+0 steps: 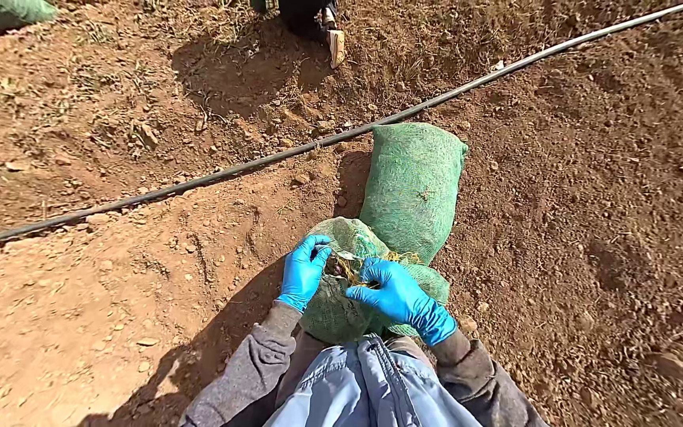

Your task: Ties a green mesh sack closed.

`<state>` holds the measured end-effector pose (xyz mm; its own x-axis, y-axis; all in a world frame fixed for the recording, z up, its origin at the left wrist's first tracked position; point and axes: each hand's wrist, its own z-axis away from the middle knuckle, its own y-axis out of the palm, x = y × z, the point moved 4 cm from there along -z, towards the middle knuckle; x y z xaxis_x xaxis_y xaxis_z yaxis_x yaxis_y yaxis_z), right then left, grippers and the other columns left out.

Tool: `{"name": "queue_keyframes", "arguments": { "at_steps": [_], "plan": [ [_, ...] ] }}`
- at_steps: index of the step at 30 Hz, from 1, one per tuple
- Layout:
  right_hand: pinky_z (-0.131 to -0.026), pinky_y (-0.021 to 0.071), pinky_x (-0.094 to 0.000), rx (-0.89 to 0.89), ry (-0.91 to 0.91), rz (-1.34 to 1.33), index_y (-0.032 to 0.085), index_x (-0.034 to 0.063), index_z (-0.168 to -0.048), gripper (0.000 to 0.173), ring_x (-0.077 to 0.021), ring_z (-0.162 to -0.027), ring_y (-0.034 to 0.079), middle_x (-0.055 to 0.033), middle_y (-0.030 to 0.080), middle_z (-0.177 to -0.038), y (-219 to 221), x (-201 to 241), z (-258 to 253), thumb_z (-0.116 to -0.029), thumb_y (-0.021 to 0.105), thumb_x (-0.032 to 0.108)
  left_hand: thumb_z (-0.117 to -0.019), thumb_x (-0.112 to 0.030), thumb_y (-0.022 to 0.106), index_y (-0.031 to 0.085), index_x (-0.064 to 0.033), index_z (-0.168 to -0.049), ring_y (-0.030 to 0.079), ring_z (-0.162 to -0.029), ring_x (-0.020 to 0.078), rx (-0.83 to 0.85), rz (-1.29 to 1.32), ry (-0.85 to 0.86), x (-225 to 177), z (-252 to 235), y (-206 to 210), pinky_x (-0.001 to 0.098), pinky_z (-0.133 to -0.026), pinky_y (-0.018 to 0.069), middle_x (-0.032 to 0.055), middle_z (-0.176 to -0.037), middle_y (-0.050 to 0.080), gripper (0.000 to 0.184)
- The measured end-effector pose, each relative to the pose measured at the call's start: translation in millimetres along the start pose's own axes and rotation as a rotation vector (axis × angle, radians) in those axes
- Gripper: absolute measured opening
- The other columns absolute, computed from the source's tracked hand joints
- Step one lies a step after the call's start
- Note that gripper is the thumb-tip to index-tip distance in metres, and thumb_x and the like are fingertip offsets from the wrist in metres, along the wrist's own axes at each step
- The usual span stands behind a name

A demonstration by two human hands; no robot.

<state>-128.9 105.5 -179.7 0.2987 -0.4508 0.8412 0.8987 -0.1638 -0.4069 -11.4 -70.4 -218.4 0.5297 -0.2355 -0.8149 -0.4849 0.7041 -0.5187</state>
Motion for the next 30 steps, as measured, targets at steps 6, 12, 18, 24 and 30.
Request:
{"name": "queue_keyframes", "arguments": {
  "at_steps": [6,12,18,24,30],
  "plan": [
    [-0.076,0.0503,-0.0683,0.561,0.091,0.626,0.069,0.0023,-0.1,0.037,-0.0448,-0.103,0.067,-0.0224,0.067,-0.115,31,-7,34,-0.1026,0.05,0.034,-0.0971,-0.021,0.073,0.074,-0.0231,-0.113,0.071,-0.092,0.0046,-0.006,-0.081,-0.053,6,19,22,0.036,-0.088,0.0616,-0.0091,-0.105,0.075,0.017],
    [-0.074,0.0516,-0.0575,0.572,-0.192,0.365,0.068,0.0069,-0.085,0.028,-0.0315,-0.093,0.066,-0.0126,0.067,-0.099,11,-8,28,-0.0975,0.058,0.03,-0.0952,-0.022,0.075,0.075,-0.0228,-0.107,0.071,-0.088,0.0044,0.027,-0.032,-0.204,22,34,33,0.0333,-0.086,0.0611,-0.0093,-0.095,0.075,0.012],
    [-0.056,0.0464,-0.0285,-0.007,0.043,-0.412,0.062,0.0155,-0.066,0.041,-0.0069,-0.056,0.055,0.0047,0.056,-0.06,-32,-48,23,-0.0978,0.066,0.042,-0.0933,-0.01,0.076,0.072,-0.0152,-0.109,0.072,-0.089,0.0103,0.019,0.159,-0.14,29,22,4,0.0333,-0.083,0.0623,-0.0024,-0.1,0.074,0.017],
    [-0.048,0.0393,-0.0248,-0.417,0.2,-0.702,0.07,0.0096,-0.077,0.038,-0.0098,-0.05,0.045,-0.0036,0.062,-0.068,-57,-70,34,-0.1054,0.056,0.03,-0.1023,-0.017,0.063,0.071,-0.0185,-0.117,0.07,-0.101,0.0152,0.157,-0.21,-0.111,24,12,19,0.0435,-0.094,0.0582,0.0009,-0.112,0.072,0.017],
    [-0.053,0.0403,-0.0269,-0.506,0.188,-0.445,0.077,0.0187,-0.086,0.034,-0.0115,-0.058,0.048,0.0012,0.062,-0.077,-76,-59,31,-0.1038,0.058,0.041,-0.0827,-0.01,0.073,0.065,-0.0181,-0.134,0.052,-0.135,0.0254,0.453,-0.427,0.218,-18,-10,52,0.0509,-0.112,0.044,0.005,-0.145,0.057,0.053]
  ]
}}
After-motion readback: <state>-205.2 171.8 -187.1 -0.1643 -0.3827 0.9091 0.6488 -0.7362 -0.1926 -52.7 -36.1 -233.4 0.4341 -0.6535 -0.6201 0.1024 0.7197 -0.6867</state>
